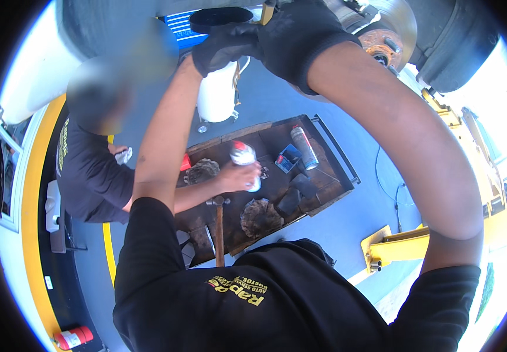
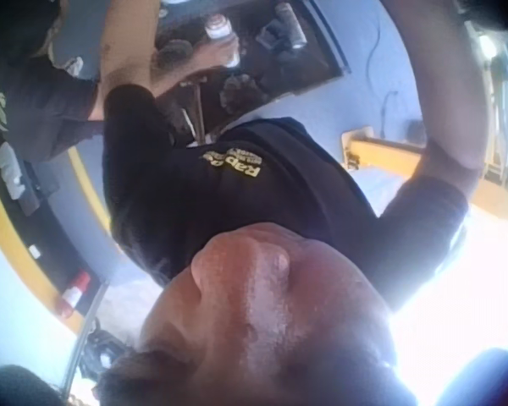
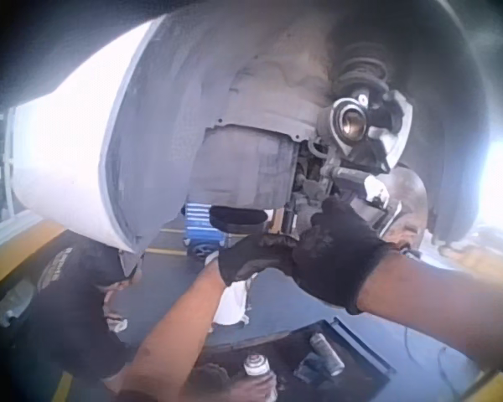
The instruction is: The person cleans brake components with a rag and spray, then uses a hammer and punch to adjust the caliper assembly. They retrieve a hammer from a toolbox, apply lubricant, and continue manipulating the brake hardware on a lifted vehicle.
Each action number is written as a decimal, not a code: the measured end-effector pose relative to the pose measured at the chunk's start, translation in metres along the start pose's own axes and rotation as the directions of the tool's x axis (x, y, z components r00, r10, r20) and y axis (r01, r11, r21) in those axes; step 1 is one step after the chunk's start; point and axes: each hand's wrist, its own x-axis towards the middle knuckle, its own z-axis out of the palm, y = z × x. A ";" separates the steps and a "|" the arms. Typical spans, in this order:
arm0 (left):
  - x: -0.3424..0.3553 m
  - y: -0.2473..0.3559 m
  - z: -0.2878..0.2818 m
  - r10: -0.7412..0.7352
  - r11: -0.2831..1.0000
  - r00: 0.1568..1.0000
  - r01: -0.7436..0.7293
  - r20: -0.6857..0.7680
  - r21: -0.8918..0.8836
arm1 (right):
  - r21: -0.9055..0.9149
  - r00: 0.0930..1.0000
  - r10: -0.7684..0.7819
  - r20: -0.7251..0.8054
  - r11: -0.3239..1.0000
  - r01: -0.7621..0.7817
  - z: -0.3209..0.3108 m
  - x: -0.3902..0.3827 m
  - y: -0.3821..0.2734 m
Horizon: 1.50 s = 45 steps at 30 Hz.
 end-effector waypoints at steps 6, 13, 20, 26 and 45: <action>-0.001 0.017 0.009 -0.007 0.999 1.000 0.008 -0.028 0.053 | 0.103 0.978 -0.092 -0.185 0.988 0.112 -0.015 -0.015 0.001; 0.006 0.037 0.008 -0.085 0.912 0.994 0.052 0.063 0.406 | 0.194 0.996 0.051 -0.066 0.980 -0.038 -0.016 -0.030 0.004; 0.010 0.036 0.001 -0.208 0.931 0.974 0.170 0.087 0.323 | 0.307 0.946 0.163 -0.280 0.949 -0.072 0.016 -0.033 0.011; -0.012 -0.003 0.009 0.100 0.992 0.995 -0.099 0.009 -0.075 | -0.059 0.954 0.248 0.167 0.969 -0.242 -0.024 0.013 0.000; -0.013 -0.053 0.120 0.070 0.795 0.731 -0.452 -0.678 -0.405 | 0.018 0.778 -0.060 0.626 0.998 0.063 0.011 0.072 0.009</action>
